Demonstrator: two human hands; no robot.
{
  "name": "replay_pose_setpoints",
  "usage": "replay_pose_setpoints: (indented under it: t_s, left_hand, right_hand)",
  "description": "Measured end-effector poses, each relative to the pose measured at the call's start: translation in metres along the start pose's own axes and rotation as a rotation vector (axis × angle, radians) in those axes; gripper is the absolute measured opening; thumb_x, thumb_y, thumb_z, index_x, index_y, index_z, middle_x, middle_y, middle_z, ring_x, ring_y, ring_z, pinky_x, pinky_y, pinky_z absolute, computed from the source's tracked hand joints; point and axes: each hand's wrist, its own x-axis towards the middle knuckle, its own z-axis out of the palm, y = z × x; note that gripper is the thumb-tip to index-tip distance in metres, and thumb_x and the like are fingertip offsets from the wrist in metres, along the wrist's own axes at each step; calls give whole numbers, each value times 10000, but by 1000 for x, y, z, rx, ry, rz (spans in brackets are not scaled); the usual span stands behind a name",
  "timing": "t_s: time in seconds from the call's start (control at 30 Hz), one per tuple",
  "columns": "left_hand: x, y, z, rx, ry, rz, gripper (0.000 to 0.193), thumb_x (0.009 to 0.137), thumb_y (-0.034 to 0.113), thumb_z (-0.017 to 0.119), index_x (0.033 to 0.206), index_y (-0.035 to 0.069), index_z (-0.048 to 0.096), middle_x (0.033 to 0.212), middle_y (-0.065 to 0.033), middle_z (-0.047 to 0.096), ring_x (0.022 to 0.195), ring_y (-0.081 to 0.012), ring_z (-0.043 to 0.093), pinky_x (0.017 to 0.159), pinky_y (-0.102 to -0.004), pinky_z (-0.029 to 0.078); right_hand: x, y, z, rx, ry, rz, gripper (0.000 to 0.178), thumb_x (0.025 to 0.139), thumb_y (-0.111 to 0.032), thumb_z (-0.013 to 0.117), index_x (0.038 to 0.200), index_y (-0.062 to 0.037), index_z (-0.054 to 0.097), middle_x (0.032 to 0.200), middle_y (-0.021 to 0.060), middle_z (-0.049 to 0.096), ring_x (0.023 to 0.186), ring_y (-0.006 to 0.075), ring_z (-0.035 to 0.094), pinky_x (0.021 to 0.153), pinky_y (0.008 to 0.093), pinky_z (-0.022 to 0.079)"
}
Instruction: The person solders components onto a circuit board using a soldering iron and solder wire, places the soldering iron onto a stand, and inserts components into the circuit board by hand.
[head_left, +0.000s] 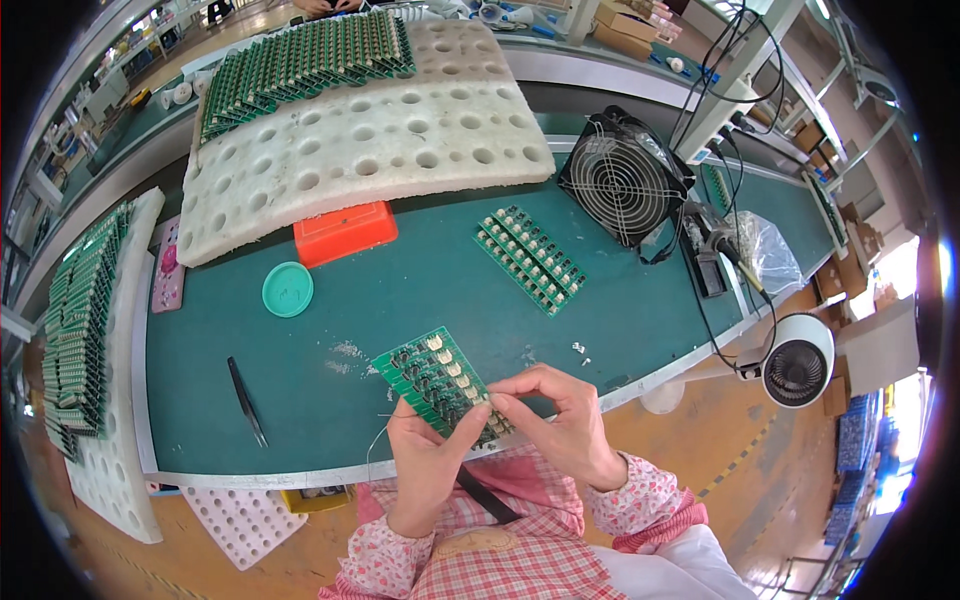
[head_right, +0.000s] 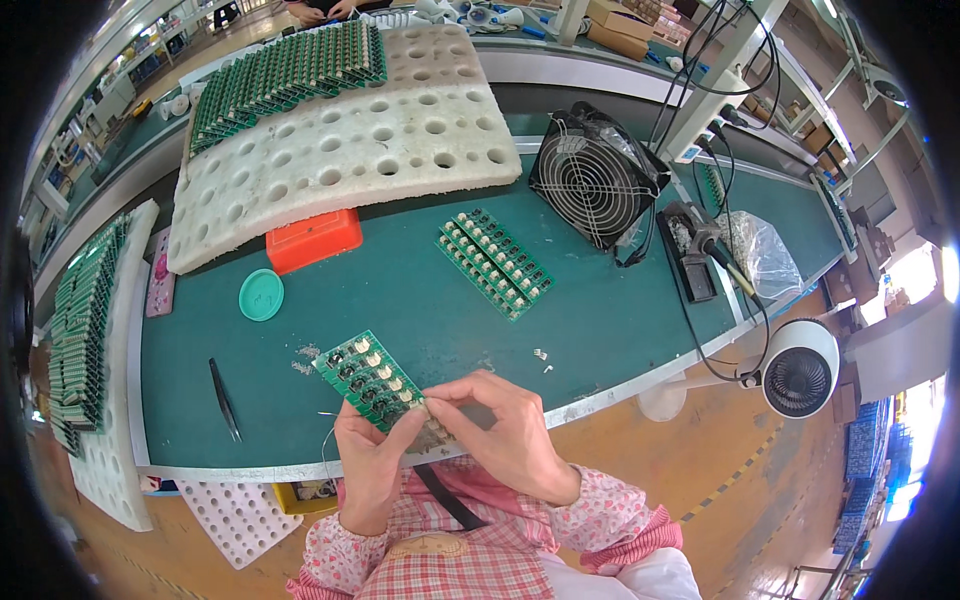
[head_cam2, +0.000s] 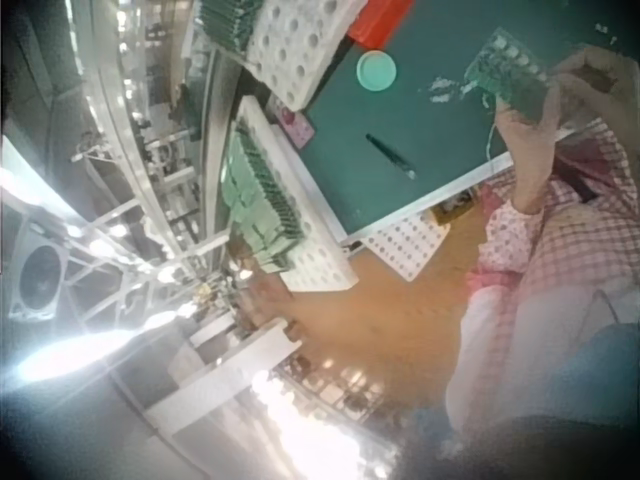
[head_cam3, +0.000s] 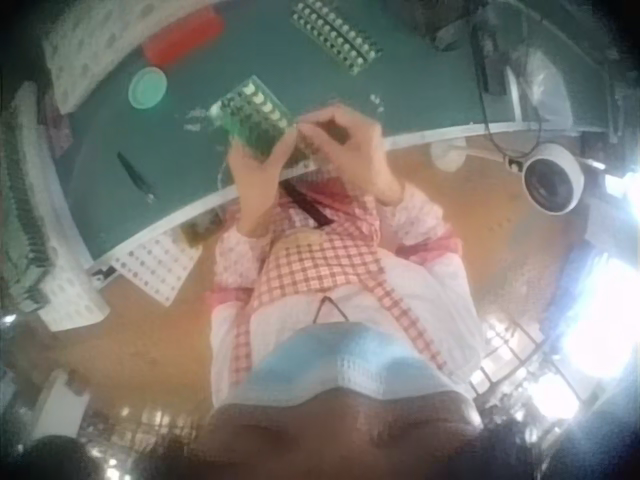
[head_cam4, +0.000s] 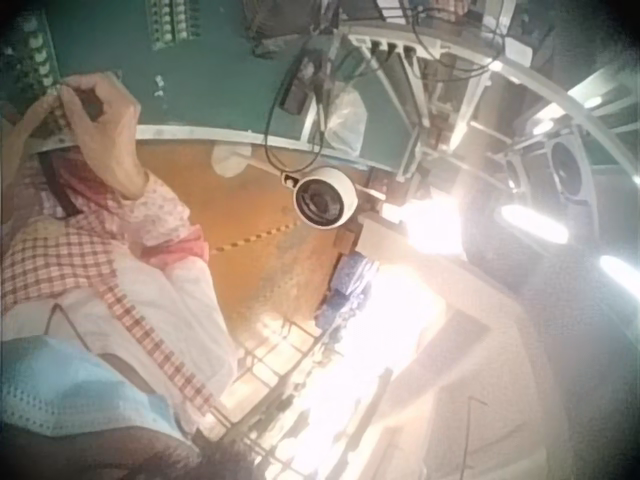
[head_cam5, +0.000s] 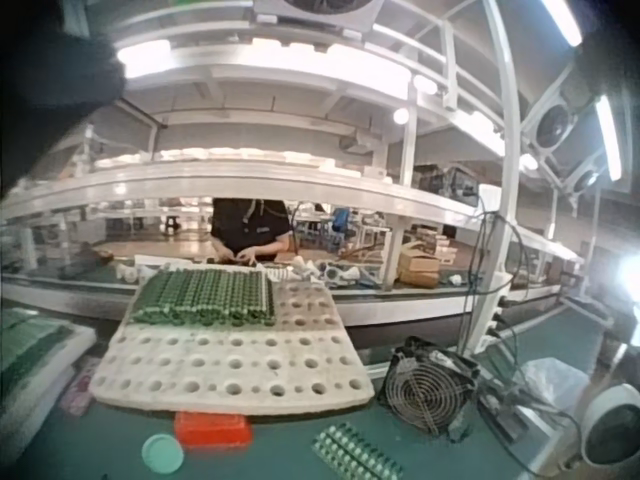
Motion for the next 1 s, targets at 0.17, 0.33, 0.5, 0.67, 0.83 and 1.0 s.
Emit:
replay_pose_setpoints:
  t_s: [0.17, 0.33, 0.5, 0.67, 0.83, 1.0]
  left_hand:
    - [1, -4, -1, 23, 34, 52, 299, 829, -96, 726, 1085, 4, 607, 995, -50, 698, 865, -103, 669, 774, -237, 541]
    - [1, -6, 5, 93, 62, 108, 316, 827, -87, 728, 1096, 8, 594, 985, -46, 688, 854, -92, 655, 763, -236, 532]
    - [14, -2, 13, -131, 171, 118, 258, 868, -50, 710, 1088, 17, 593, 1013, -51, 679, 870, -93, 651, 781, -249, 531]
    - [16, 3, 3, 69, 6, -1, 313, 894, -4, 706, 1179, -11, 577, 1036, -61, 676, 908, -111, 647, 810, -252, 517]
    - [4, 19, -24, 323, 27, 32, 324, 879, 19, 725, 1164, -27, 579, 989, -71, 679, 898, -120, 648, 791, -252, 501]
    - [-4, 42, -28, 998, 0, 297, 282, 860, 46, 733, 1113, 14, 612, 943, -41, 665, 801, -89, 602, 723, -255, 458]
  right_hand:
    - [3, -3, 2, -40, -22, -29, 149, 884, -74, 722, 1017, -8, 741, 909, 118, 710, 804, 177, 681, 714, 306, 534]
    - [6, -8, 5, 3, -12, -17, 188, 892, -87, 720, 1060, -5, 715, 912, 110, 713, 835, 176, 692, 736, 301, 553]
    - [1, 5, 5, 112, -44, 136, 308, 908, -90, 709, 1194, 2, 641, 906, 89, 712, 824, 152, 696, 734, 286, 572]
    - [4, 26, -10, 483, -207, 453, 318, 940, -120, 694, 1193, 48, 601, 913, 71, 708, 765, 116, 684, 668, 260, 584]
    - [14, 39, -42, 450, -216, 373, 304, 948, -144, 688, 1178, 40, 611, 867, 66, 712, 741, 105, 683, 651, 248, 572]
    - [17, 26, -66, 107, -238, 231, 289, 918, -170, 718, 1135, 11, 653, 786, 65, 714, 680, 89, 677, 608, 231, 529]
